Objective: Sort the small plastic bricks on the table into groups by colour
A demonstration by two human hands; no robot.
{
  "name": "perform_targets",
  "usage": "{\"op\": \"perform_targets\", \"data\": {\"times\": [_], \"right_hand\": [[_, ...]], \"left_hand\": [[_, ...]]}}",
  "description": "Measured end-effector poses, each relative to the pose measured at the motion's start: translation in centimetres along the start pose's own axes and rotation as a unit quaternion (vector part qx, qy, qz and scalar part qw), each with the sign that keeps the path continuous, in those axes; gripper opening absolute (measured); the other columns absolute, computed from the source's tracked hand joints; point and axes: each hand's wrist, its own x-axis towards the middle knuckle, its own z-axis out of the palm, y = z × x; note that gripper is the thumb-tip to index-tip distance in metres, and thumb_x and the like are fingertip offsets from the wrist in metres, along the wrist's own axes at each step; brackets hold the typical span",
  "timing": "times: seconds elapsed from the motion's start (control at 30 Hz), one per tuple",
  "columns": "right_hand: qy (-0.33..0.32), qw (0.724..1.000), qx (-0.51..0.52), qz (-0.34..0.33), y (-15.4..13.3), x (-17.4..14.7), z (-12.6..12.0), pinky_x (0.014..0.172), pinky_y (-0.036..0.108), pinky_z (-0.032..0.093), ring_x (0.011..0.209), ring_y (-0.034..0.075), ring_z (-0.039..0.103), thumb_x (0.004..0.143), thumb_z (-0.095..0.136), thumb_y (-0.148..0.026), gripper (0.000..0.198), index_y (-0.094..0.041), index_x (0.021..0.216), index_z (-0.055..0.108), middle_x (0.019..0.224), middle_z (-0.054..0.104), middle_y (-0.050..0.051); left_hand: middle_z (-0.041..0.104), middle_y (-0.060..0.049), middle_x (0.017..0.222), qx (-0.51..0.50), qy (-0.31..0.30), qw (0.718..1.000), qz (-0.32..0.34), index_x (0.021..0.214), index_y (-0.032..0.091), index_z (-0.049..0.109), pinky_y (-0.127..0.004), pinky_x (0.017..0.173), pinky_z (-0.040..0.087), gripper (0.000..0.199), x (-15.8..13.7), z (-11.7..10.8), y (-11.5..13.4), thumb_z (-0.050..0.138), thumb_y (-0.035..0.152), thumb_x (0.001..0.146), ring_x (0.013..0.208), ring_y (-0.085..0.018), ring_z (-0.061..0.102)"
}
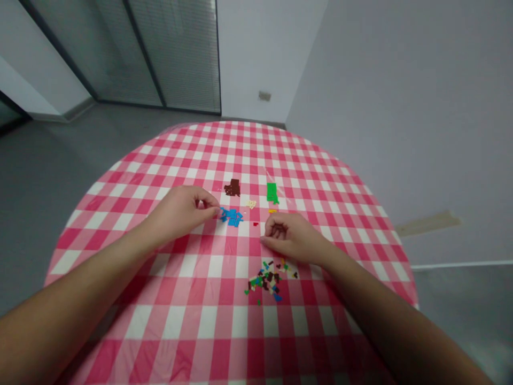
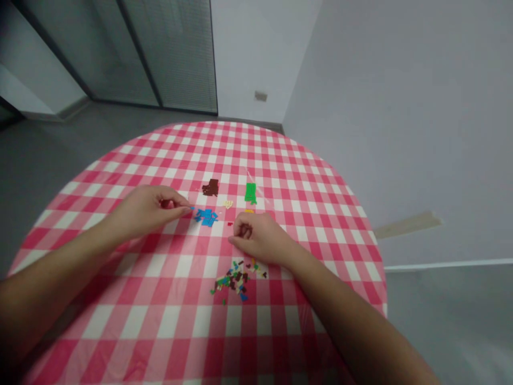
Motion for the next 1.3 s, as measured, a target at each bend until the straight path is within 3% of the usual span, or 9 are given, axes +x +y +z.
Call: {"op": "perform_targets", "data": {"times": [0.13,0.47,1.03,1.2,1.3], "right_hand": [[-0.058,0.998,-0.029,0.025,0.5,0.2,0.0,0.055,0.023,0.042,0.059,0.011,0.056,0.080,0.068,-0.021,0.015,-0.019,0.074,0.055,0.065,0.061,-0.002],[-0.057,0.997,-0.045,0.014,0.9,0.3,0.1,0.057,0.023,0.042,0.059,0.011,0.057,0.081,0.067,-0.021,0.014,-0.019,0.074,0.055,0.064,0.061,-0.002],[-0.066,0.997,-0.045,0.017,0.9,0.3,0.1,0.056,0.023,0.042,0.057,0.012,0.058,0.080,0.068,-0.019,0.013,-0.019,0.073,0.056,0.063,0.061,-0.002],[-0.131,0.991,-0.024,0.013,0.3,0.1,-0.6,0.056,0.023,0.044,0.058,0.012,0.060,0.081,0.068,-0.018,0.005,-0.016,0.078,0.064,0.066,0.065,0.000],[-0.187,0.981,-0.023,-0.049,0.0,0.0,-1.0,0.064,0.024,0.048,0.069,0.013,0.064,0.081,0.066,-0.014,0.006,-0.015,0.083,0.072,0.079,0.070,0.003]], "left_hand": [[0.078,-0.001,0.082,0.030,-0.045,0.998,-0.017,0.077,0.026,0.079,-0.028,0.065,0.047,0.018,0.6,-0.1,-0.8,0.064,0.035,0.079,0.074,-0.021,0.069],[0.079,-0.005,0.085,0.069,-0.062,0.996,-0.016,0.083,0.023,0.080,-0.031,0.067,0.049,0.023,0.7,1.2,-0.9,0.059,0.033,0.081,0.076,-0.023,0.071],[0.079,-0.002,0.084,0.079,-0.068,0.994,-0.024,0.083,0.024,0.079,-0.031,0.064,0.047,0.022,0.8,1.2,-1.0,0.061,0.034,0.081,0.076,-0.022,0.071],[0.079,-0.003,0.085,0.084,-0.076,0.993,-0.022,0.083,0.023,0.079,-0.031,0.064,0.047,0.021,0.8,1.1,-0.9,0.061,0.033,0.081,0.076,-0.023,0.071],[0.079,-0.002,0.086,0.076,-0.081,0.994,-0.025,0.084,0.024,0.080,-0.031,0.065,0.047,0.021,0.8,1.2,-0.9,0.060,0.032,0.081,0.076,-0.022,0.070]]}}
